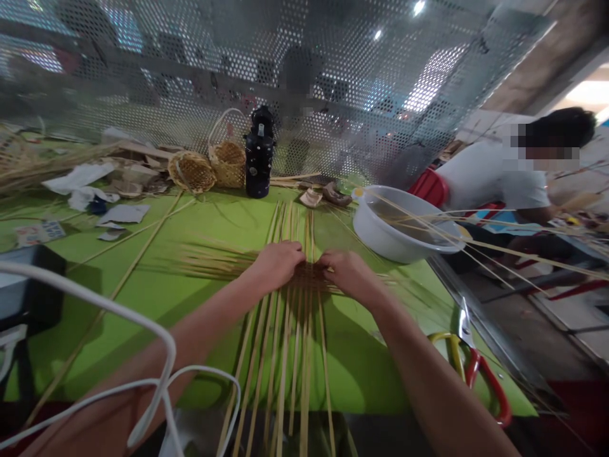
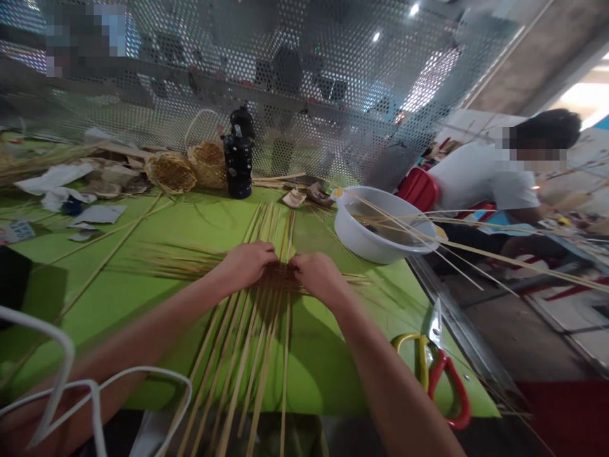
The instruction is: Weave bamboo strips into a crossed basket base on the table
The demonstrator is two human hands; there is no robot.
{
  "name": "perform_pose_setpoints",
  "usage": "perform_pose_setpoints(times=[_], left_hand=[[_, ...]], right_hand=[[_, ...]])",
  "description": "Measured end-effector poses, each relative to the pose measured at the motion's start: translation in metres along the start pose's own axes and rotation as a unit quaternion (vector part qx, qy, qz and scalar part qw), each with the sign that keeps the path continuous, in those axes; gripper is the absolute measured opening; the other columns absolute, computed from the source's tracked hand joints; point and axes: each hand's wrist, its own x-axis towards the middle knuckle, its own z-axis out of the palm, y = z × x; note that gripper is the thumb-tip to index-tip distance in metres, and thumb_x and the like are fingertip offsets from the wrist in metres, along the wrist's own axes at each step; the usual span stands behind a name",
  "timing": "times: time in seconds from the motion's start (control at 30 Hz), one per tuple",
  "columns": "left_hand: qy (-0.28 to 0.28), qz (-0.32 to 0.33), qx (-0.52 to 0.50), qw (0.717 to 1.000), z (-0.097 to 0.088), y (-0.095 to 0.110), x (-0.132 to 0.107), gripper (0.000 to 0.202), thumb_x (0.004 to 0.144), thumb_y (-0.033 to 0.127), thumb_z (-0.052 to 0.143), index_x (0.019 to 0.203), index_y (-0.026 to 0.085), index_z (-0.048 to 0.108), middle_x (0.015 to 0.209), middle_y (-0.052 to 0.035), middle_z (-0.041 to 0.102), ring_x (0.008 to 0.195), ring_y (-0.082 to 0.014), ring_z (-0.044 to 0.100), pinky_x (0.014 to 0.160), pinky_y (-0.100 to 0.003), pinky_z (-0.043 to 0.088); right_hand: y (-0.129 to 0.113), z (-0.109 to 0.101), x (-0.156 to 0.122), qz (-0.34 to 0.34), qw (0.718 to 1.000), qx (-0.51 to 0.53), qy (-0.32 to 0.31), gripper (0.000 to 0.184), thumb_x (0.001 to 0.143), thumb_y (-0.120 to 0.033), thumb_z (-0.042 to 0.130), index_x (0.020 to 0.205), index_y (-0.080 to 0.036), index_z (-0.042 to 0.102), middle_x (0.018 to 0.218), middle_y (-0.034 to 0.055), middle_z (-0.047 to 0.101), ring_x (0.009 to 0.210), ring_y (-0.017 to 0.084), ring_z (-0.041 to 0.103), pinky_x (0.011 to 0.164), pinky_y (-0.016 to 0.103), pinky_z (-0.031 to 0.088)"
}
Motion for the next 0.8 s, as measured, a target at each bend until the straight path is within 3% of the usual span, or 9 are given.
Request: perform_pose_setpoints(times=[0.3,0.8], left_hand=[[-0.027,0.007,0.032,0.999,-0.011,0.013,0.004,0.02,0.096,0.015,0.051,0.092,0.019,0.071,0.099,-0.0071,0.069,0.094,-0.0234,0.064,0.066,-0.032,0.044],[-0.015,0.012,0.015,1.0,-0.007,0.016,0.001,0.023,0.086,0.003,0.051,0.091,0.017,0.069,0.096,-0.0092,0.07,0.097,-0.026,0.065,0.07,-0.035,0.048]], right_hand=[[-0.011,-0.001,-0.002,-0.026,0.993,-0.11,-0.019,0.023,0.091,-0.005,0.054,0.085,-0.015,0.074,0.088,0.0099,0.073,0.079,0.02,0.069,0.066,0.027,0.04],[-0.008,0.011,-0.008,-0.046,0.992,-0.113,0.013,0.021,0.093,-0.005,0.052,0.092,-0.015,0.07,0.091,0.0087,0.069,0.084,0.019,0.066,0.072,0.027,0.042]])
